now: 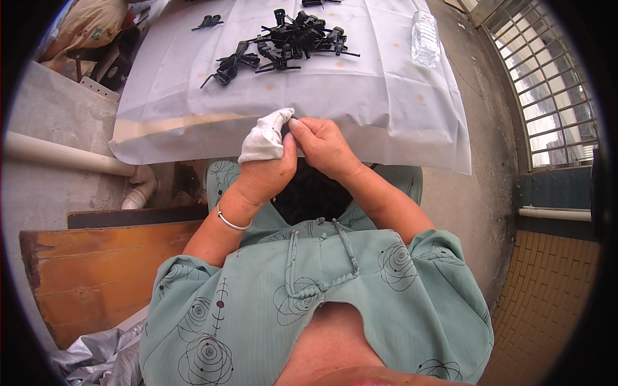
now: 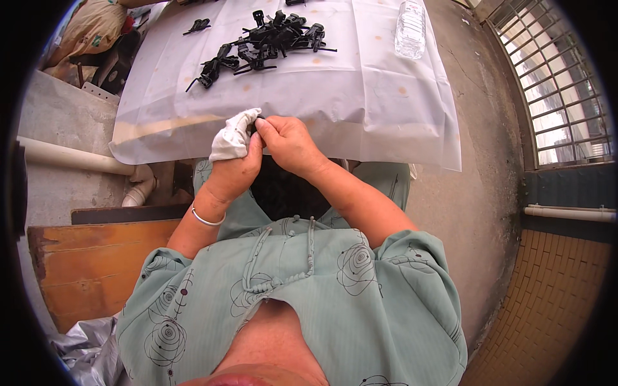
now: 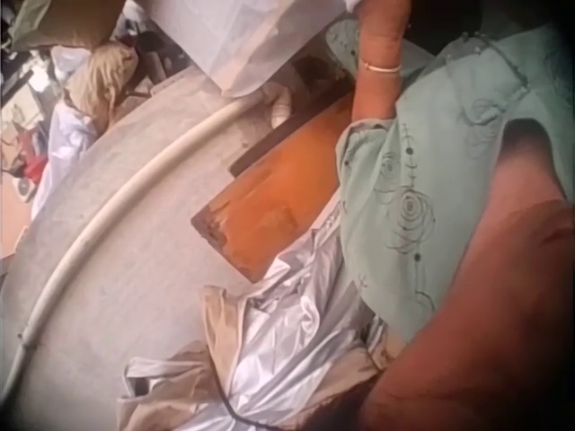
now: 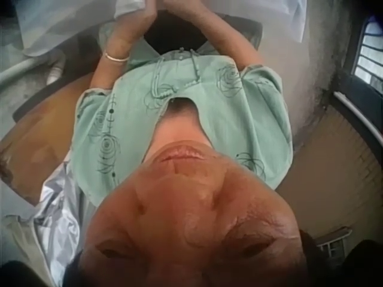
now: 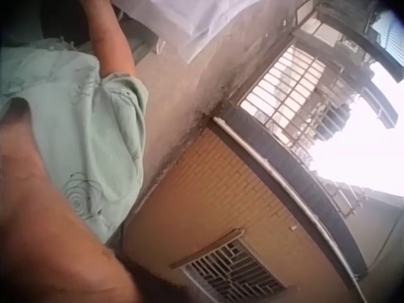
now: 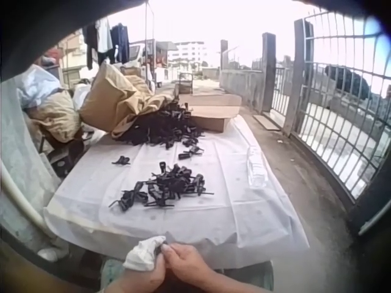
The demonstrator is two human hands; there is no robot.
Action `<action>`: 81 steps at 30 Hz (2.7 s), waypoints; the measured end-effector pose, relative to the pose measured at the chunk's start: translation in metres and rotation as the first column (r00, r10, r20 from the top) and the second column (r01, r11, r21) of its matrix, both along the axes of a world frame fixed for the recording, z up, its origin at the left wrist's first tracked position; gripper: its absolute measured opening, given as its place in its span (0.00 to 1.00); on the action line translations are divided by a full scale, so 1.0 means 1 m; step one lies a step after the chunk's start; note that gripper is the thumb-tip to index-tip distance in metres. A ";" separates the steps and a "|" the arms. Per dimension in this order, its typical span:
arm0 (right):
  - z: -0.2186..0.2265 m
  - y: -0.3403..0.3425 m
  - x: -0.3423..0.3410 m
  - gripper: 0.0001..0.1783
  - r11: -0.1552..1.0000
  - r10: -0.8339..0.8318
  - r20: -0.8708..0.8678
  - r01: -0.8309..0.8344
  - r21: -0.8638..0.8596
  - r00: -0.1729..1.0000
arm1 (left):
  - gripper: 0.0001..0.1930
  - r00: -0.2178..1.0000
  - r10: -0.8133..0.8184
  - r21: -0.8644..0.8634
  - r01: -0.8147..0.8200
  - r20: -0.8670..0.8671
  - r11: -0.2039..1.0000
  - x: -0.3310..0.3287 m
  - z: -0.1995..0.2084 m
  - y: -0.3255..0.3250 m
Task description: Assembling small black plastic components by hand on a table.
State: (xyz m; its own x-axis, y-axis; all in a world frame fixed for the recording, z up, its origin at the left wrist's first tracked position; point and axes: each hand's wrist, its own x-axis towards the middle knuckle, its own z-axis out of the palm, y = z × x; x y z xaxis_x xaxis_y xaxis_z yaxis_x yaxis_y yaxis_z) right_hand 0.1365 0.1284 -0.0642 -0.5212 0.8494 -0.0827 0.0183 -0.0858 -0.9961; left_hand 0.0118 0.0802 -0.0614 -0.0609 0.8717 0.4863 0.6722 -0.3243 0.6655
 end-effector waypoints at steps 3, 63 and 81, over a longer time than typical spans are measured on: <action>0.012 0.003 0.011 0.14 0.997 0.052 -0.118 -0.046 0.055 0.992 | 0.15 0.863 -0.063 -0.146 0.156 0.502 0.977 0.000 0.013 0.002; 0.013 0.044 0.009 0.05 0.491 -0.260 0.215 -0.063 0.869 0.941 | 0.10 0.591 0.102 -0.324 0.283 0.800 0.903 -0.039 -0.005 0.005; 0.038 0.022 0.003 0.13 0.831 -0.165 0.071 0.100 0.547 0.984 | 0.14 0.662 -0.098 -0.244 0.404 0.743 0.882 -0.009 0.039 -0.002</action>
